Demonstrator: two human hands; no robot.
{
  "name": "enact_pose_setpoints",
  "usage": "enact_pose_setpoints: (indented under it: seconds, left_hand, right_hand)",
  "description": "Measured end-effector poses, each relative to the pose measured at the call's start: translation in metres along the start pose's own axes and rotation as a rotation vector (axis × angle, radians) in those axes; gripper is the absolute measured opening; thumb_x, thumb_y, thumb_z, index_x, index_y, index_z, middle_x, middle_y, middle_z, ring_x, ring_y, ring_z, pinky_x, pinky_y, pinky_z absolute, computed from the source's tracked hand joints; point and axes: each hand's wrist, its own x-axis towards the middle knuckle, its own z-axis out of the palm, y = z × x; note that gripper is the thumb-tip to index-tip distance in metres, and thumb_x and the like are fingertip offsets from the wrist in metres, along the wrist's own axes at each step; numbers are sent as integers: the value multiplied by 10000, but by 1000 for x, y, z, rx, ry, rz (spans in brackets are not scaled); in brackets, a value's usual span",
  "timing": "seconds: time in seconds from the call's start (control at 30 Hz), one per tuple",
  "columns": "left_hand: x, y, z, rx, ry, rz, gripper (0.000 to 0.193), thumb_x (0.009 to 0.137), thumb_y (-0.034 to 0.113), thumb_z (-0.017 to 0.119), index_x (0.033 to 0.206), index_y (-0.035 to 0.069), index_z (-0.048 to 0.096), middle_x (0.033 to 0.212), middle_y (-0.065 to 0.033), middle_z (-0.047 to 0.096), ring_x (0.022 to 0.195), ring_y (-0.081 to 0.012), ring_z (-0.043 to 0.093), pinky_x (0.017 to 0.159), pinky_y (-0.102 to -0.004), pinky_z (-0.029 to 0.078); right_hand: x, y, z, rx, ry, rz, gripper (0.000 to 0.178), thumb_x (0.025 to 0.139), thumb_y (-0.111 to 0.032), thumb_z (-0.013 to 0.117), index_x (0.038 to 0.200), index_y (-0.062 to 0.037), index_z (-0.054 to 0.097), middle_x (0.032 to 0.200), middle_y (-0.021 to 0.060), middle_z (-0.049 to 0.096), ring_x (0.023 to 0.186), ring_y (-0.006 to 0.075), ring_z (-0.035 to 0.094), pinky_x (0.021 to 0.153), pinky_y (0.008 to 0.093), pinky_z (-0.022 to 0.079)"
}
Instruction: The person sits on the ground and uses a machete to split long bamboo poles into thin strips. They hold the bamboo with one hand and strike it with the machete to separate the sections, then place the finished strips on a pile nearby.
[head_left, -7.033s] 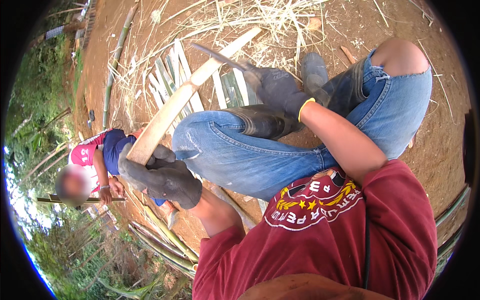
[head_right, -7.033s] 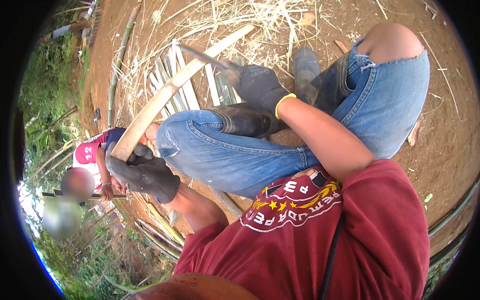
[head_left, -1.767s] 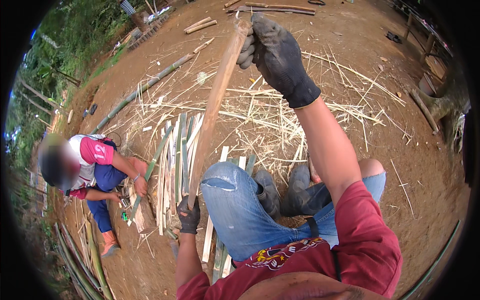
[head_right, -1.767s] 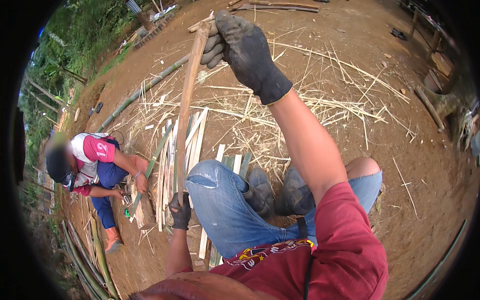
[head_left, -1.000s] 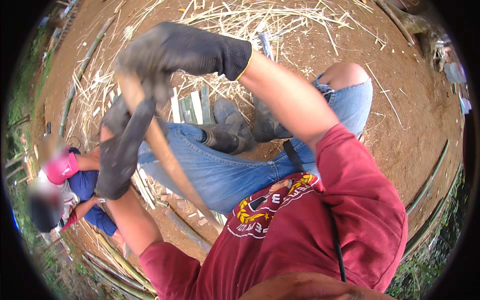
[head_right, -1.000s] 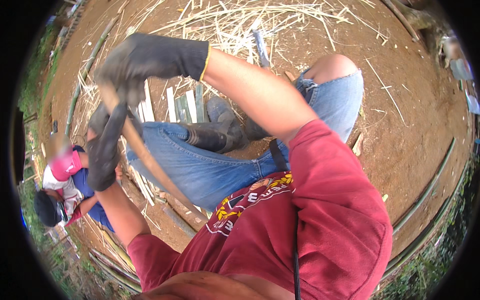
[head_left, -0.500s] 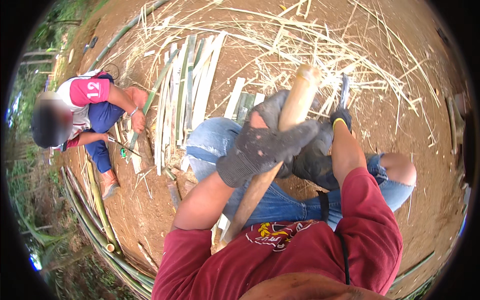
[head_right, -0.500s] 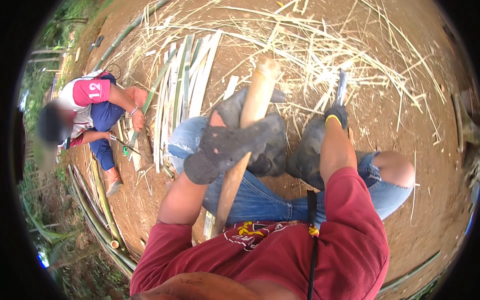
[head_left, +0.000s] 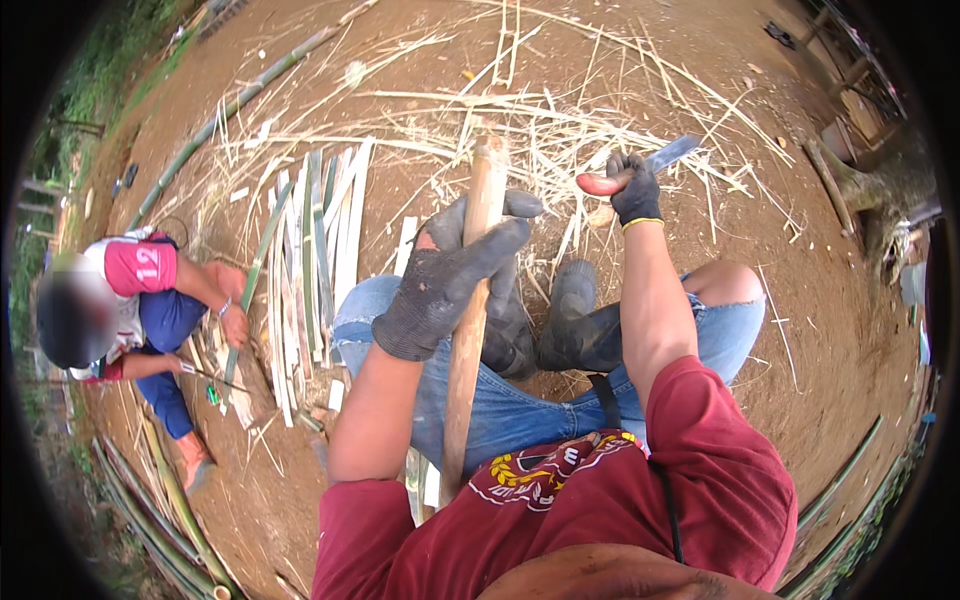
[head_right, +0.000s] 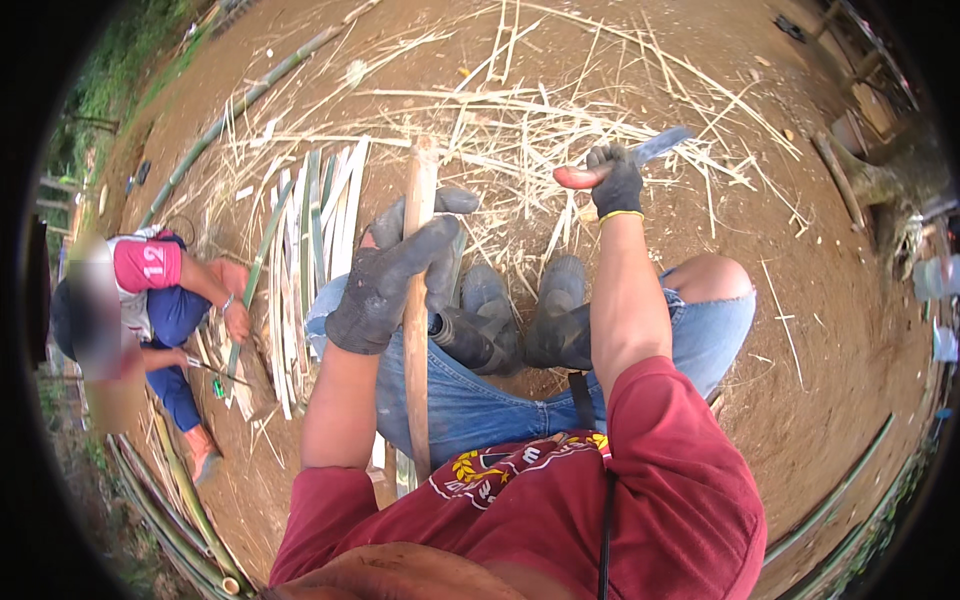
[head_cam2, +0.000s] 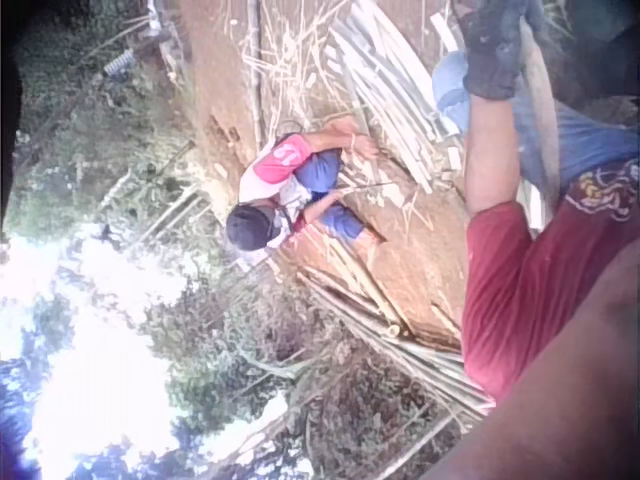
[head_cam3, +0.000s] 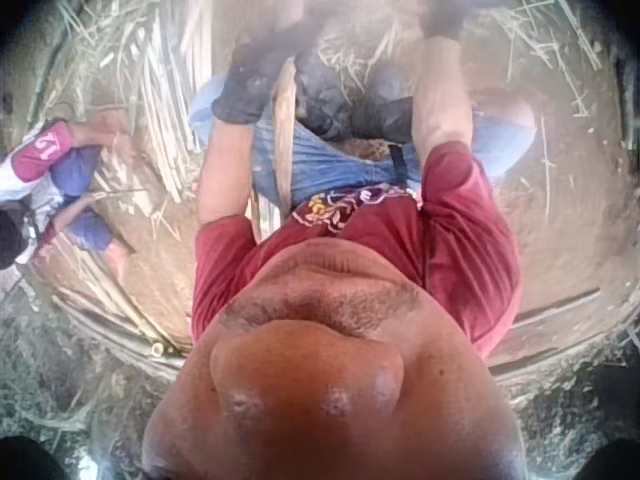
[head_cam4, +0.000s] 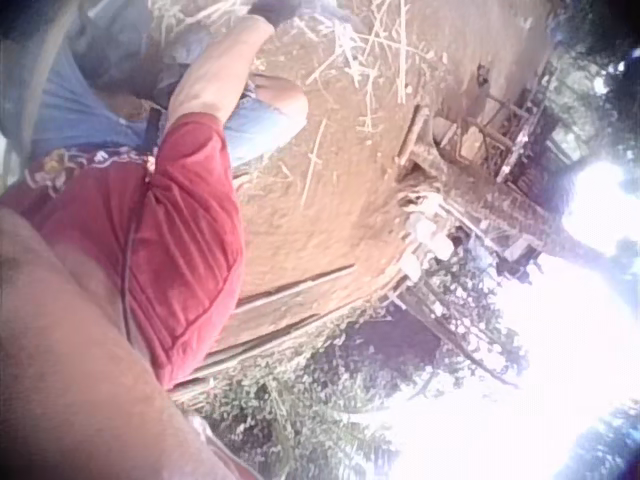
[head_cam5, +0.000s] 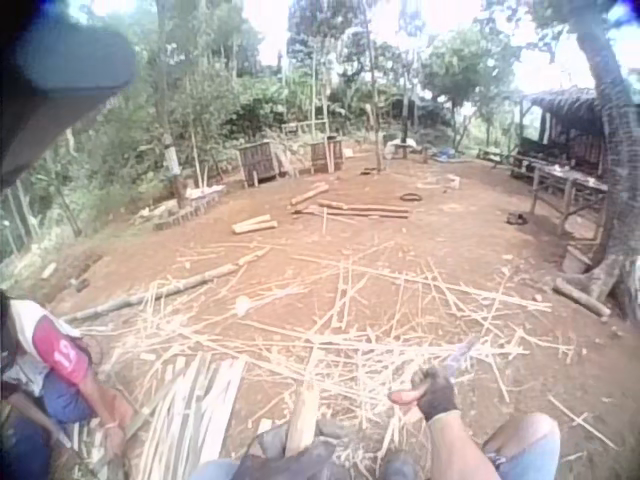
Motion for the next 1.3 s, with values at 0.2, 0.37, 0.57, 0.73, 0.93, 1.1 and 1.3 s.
enact_pose_setpoints:
  seconds: [0.2, 0.37, 0.57, 0.73, 0.93, 1.1, 1.3]
  left_hand:
    - [13, 22, 21, 62, -105, 75, 454, 972, 349, 551, 1191, -50, 553, 527, 7, 475, 408, -76, 440, 391, -223, 368]
    - [38, 42, 30, -177, -346, 157, 463, 1003, 355, 475, 1187, -66, 528, 501, 24, 426, 349, -68, 395, 334, -199, 331]
    - [42, 13, 30, -295, -220, 93, 324, 1026, 318, 428, 807, 91, 499, 481, 19, 412, 324, -70, 355, 313, -202, 309]
    - [37, 2, 33, -251, -135, 40, 343, 1033, 350, 414, 835, 90, 517, 448, 7, 408, 288, -84, 321, 288, -211, 279]
    - [42, -8, 30, -207, -168, 65, 347, 1034, 363, 396, 861, 91, 525, 451, -6, 429, 290, -96, 339, 290, -213, 275]
    - [39, -12, 36, -300, -227, 18, 354, 1040, 350, 373, 874, 80, 531, 424, -6, 421, 261, -100, 337, 263, -209, 290]
    - [40, -18, 33, -389, -318, 20, 355, 1043, 356, 376, 885, 79, 534, 425, 2, 404, 261, -83, 326, 249, -200, 298]
  right_hand:
    - [-1, -155, 65, 139, -403, 160, 80, 923, -70, 520, 940, 8, 534, 769, 90, 574, 618, 175, 577, 542, 312, 498]
    - [-55, -209, 111, -704, -410, -226, 230, 894, -134, 563, 1067, 17, 582, 705, 41, 535, 561, 162, 539, 504, 319, 494]
    - [-176, -156, 128, -1067, -502, -645, 251, 908, -110, 549, 1122, -34, 656, 650, 4, 572, 545, 95, 555, 502, 268, 468]
    - [-214, -110, 122, -1420, -706, -1109, 212, 869, -111, 603, 1062, -95, 690, 756, 125, 662, 597, 235, 637, 559, 342, 520]
    - [-234, -99, 120, -1540, -817, -1462, 344, 759, -196, 699, 1095, -144, 648, 808, 71, 620, 709, 241, 640, 603, 369, 509]
    - [-229, -92, 116, -1624, -779, -1572, 319, 757, -253, 684, 1057, -156, 634, 769, 46, 562, 715, 227, 621, 588, 374, 479]
    - [-226, -89, 117, -1690, -730, -1608, 281, 760, -220, 664, 1032, -159, 625, 788, 46, 561, 723, 226, 622, 604, 385, 475]
